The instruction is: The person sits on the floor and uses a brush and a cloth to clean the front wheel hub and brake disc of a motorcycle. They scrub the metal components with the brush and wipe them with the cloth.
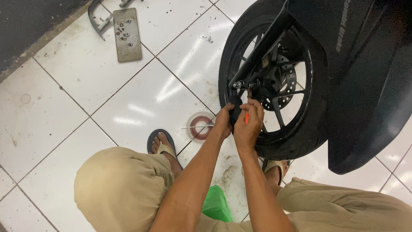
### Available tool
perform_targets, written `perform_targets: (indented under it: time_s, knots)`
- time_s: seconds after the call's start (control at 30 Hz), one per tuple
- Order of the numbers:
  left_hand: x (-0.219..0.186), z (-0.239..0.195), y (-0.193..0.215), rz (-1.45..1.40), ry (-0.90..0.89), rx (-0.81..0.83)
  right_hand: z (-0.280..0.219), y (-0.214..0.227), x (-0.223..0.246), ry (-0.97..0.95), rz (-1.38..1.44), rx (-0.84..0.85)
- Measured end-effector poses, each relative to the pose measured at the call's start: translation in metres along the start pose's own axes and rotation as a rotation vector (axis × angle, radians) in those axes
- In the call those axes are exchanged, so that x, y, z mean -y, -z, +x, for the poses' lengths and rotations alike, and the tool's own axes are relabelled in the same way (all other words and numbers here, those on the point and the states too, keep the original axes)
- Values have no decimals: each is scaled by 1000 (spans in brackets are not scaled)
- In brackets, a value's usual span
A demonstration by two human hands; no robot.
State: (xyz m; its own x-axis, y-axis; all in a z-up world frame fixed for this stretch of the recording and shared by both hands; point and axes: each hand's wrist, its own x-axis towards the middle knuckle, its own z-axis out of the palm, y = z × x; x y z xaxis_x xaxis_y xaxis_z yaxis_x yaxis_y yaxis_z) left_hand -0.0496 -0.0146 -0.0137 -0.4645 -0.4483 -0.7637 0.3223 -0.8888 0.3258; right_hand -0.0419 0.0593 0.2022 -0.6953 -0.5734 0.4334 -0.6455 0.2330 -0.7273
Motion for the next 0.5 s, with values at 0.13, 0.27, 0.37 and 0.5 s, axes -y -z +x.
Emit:
perform_targets:
  time_s: [0.13,0.27,0.37,0.5]
  knots:
    - [-18,-37,-23,-15,-18,33,-5,7,9,-16,28,-67]
    - [-28,-61,-44,23,-92,138,-8,7,4,6,10,-124]
    - [-18,-53,-42,117,-205,35,-15,7,-1,0,30,-103]
    - [-17,-45,-40,119,-226,36,-1,12,8,14,54,-164]
